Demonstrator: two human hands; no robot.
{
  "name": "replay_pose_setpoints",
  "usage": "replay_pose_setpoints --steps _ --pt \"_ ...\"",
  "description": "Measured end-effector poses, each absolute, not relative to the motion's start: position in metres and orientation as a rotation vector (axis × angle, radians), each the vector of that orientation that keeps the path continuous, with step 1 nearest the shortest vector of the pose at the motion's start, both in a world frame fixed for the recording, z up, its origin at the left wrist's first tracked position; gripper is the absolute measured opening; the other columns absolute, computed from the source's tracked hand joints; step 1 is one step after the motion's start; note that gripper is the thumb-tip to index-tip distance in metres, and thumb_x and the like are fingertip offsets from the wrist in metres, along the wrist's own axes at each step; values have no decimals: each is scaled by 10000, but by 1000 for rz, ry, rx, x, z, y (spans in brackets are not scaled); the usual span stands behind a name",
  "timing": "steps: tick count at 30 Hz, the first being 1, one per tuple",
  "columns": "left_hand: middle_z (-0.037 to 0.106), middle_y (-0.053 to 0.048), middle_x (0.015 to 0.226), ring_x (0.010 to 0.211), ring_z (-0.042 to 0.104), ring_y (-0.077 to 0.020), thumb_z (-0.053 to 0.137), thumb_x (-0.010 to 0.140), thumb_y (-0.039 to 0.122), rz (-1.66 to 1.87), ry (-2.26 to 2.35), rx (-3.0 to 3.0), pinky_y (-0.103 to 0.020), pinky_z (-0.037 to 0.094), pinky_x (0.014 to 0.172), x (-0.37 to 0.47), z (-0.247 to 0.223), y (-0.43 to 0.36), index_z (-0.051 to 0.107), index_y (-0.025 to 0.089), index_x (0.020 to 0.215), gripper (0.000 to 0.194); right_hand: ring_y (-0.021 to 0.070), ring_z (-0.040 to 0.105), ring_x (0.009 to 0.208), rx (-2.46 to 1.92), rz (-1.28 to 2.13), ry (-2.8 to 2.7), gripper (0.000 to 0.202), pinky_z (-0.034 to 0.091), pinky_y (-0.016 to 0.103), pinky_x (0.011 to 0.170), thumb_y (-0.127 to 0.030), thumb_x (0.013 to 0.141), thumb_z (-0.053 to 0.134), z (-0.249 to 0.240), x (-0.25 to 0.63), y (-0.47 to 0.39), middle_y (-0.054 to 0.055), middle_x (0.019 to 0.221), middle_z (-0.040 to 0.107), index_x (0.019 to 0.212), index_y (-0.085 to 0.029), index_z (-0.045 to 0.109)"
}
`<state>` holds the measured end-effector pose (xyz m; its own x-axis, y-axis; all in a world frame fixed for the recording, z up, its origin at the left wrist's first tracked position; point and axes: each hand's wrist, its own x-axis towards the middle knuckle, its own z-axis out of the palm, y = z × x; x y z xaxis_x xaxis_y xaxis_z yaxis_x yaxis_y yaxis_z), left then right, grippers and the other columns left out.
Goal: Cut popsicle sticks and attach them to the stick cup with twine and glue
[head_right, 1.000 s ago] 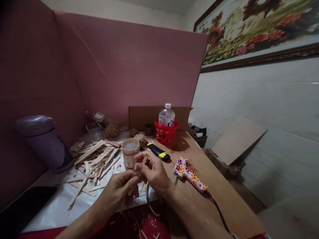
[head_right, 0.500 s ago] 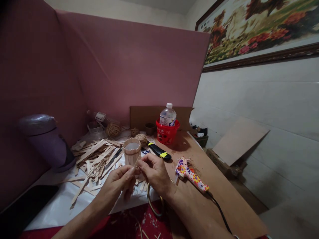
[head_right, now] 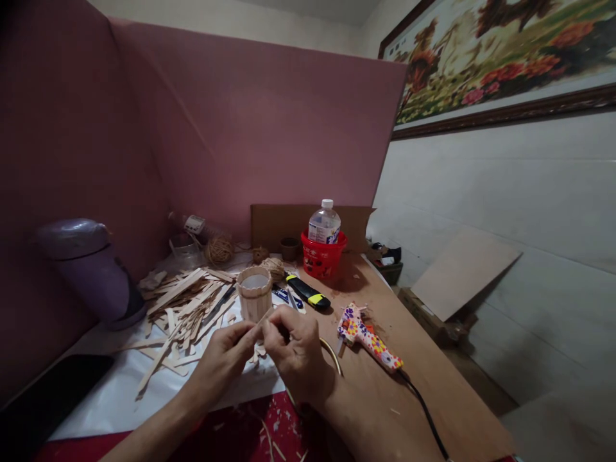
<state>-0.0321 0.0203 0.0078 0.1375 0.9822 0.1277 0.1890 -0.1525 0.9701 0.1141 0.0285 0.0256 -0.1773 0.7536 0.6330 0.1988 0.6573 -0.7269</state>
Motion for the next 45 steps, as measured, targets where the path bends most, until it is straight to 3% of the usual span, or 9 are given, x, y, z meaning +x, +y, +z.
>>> replay_pose_setpoints --steps 4,8,12,17,21,27,31,38,45 --pt "248 123 393 339 140 -45 547 773 534 1084 996 1148 -185 100 339 -32 7 24 574 153 756 382 87 340 493 -1029 475 -1668 304 283 209 480 -256 848 458 23 119 42 -56 518 349 558 -193 388" --pt "244 134 374 324 116 -31 590 732 544 1098 965 1077 -170 83 322 -32 8 25 558 154 733 391 93 386 475 -1168 422 -1897 308 268 220 473 -188 815 471 20 119 51 -42 478 402 510 -183 427" --pt "255 126 392 340 149 -38 573 748 535 1120 1010 1143 -176 98 337 -33 7 26 556 149 724 387 114 505 549 -1090 447 -1892 145 365 216 528 -143 834 457 22 115 45 -1 651 581 800 -168 595" --pt "344 80 463 402 252 -64 495 824 487 1136 1197 1451 -203 182 392 -33 11 22 575 145 705 371 149 573 681 -901 300 -1877 195 445 242 614 -162 841 527 21 117 44 45 816 615 1017 -171 612" --pt "429 38 527 491 365 -95 439 881 403 1146 1377 1830 -234 261 498 -33 11 18 554 161 657 349 176 595 780 -771 192 -1972 177 469 272 692 -122 855 511 19 122 49 66 831 627 950 -178 650" --pt "496 2 557 513 436 -133 373 910 297 1082 1601 2169 -275 251 536 -34 0 14 545 179 687 305 178 592 754 -770 127 -2013 158 473 283 683 -96 831 479 18 122 51 67 805 620 857 -169 617" --pt "474 17 544 499 425 -123 399 899 325 1214 1516 2039 -253 271 521 -30 8 8 557 176 697 297 161 574 652 -850 64 -1884 173 451 266 620 -62 779 458 13 118 53 33 691 596 746 -176 584" --pt "389 59 492 436 300 -88 484 839 450 1245 1242 1467 -210 236 428 -28 17 15 560 162 667 344 153 608 669 -930 345 -1803 147 463 244 611 -159 876 468 18 112 43 30 711 641 839 -177 609" --pt "500 17 560 521 406 -114 478 860 402 1248 1340 1664 -221 288 501 -27 15 12 591 163 688 315 182 600 800 -790 192 -1912 144 478 302 723 -132 881 469 18 116 41 72 849 651 898 -172 607"
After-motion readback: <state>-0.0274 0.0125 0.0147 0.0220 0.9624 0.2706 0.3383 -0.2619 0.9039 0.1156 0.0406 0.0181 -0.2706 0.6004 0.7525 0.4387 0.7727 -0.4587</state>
